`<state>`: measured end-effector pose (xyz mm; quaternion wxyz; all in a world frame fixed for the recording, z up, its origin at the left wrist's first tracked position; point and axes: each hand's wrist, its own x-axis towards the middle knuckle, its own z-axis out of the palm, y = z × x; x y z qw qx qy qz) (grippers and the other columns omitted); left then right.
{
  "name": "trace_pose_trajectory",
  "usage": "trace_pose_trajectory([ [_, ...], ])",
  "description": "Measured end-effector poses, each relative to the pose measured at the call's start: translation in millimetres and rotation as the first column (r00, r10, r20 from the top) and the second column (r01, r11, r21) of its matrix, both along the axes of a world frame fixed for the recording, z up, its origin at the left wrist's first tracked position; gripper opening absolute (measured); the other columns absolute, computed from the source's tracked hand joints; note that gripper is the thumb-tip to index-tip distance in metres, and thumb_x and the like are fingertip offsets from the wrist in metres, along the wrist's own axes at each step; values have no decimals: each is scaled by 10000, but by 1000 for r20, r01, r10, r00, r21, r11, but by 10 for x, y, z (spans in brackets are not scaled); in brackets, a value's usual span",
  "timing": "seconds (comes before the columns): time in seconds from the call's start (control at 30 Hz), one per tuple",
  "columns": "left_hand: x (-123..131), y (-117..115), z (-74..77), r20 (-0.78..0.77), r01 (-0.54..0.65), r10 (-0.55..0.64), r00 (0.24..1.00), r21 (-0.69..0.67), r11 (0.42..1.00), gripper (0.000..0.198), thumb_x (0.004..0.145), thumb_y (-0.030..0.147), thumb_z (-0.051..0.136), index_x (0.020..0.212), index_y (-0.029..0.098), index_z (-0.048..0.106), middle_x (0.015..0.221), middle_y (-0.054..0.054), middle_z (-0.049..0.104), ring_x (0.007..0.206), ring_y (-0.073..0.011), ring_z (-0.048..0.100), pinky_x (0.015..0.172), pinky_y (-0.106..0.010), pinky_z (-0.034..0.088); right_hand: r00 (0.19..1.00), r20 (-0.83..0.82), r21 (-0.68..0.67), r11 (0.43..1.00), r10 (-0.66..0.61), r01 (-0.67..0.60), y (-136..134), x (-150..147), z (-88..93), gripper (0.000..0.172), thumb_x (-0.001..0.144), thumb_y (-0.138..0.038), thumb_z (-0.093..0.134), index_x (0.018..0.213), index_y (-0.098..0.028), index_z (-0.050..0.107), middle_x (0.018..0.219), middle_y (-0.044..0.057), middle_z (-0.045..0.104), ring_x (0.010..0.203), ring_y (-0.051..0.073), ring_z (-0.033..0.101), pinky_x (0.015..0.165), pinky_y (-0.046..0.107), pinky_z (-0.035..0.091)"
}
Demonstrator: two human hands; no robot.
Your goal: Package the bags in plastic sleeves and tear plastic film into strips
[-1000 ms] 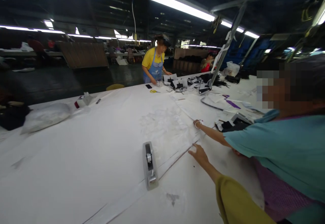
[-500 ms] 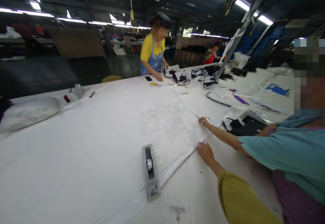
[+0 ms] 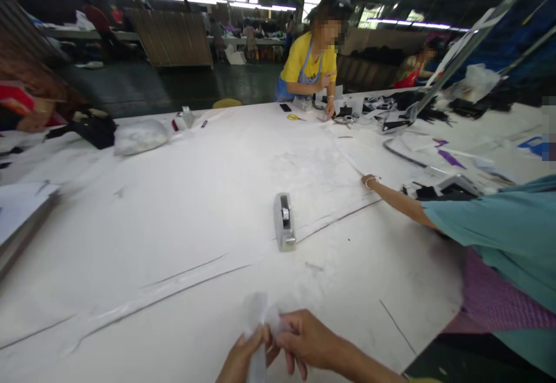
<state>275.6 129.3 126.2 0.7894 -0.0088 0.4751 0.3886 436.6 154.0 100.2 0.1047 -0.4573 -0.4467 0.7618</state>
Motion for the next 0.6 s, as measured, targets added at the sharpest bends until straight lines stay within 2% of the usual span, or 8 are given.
trace_pose_trajectory([
  [0.07, -53, -40, 60, 155, -43, 41, 987, 11, 999, 220, 722, 331, 738, 703, 143, 626, 816, -108, 688, 859, -273, 677, 769, -367, 566, 996, -35, -16, 997, 77, -77, -87, -99, 116, 154, 749, -284, 575, 749, -135, 613, 537, -31, 616, 327, 68, 481, 323, 156, 351],
  [0.13, -226, -51, 151, 222, -141, 137, 965, 0, 990, 166, 796, 270, 667, 725, 129, 614, 745, -64, 667, 708, -186, 668, 681, -292, 568, 994, -70, -30, 996, 86, -88, -116, -104, 204, 156, 728, -282, 621, 764, -131, 620, 571, -19, 639, 382, 78, 530, 376, 168, 407],
  [0.23, -679, -37, 278, 167, -382, 381, 909, -32, 924, 61, 833, 113, 583, 780, 118, 611, 721, -28, 662, 649, -114, 645, 660, -214, 557, 991, -100, -49, 994, 94, -99, -78, 18, 358, 231, 690, -323, 705, 785, -123, 640, 621, 0, 668, 474, 91, 579, 469, 186, 448],
  [0.3, -1028, -35, 343, 123, -473, 475, 871, -40, 880, 122, 856, 77, 512, 801, 118, 613, 706, -26, 667, 640, -115, 648, 662, -215, 563, 992, -74, -43, 993, 104, -107, -27, 137, 498, 272, 665, -335, 748, 814, -120, 673, 646, 0, 679, 506, 81, 577, 521, 189, 443],
  [0.43, -1552, -84, 454, 0, -503, 503, 864, -1, 864, 218, 881, 110, 437, 766, 140, 620, 597, -4, 636, 500, -117, 602, 520, -196, 531, 991, -37, -68, 989, 128, -130, 17, 299, 772, 368, 583, -298, 824, 896, -137, 718, 726, 1, 699, 589, 72, 587, 610, 197, 439],
  [0.53, -1724, -140, 491, -45, -490, 490, 871, 5, 872, 190, 859, 146, 475, 748, 166, 628, 580, 7, 632, 484, -126, 592, 497, -199, 519, 989, -73, -99, 986, 131, -137, -44, 290, 879, 372, 565, -282, 844, 874, -123, 713, 741, 8, 692, 605, 67, 590, 623, 192, 439],
  [0.6, -1781, -170, 474, -67, -494, 495, 866, 27, 869, 168, 837, 142, 494, 741, 170, 629, 561, 10, 622, 491, -135, 593, 508, -208, 523, 994, -80, -78, 994, 74, -81, -109, 241, 901, 346, 585, -304, 839, 822, -104, 685, 698, 5, 671, 568, 59, 571, 571, 173, 419],
])
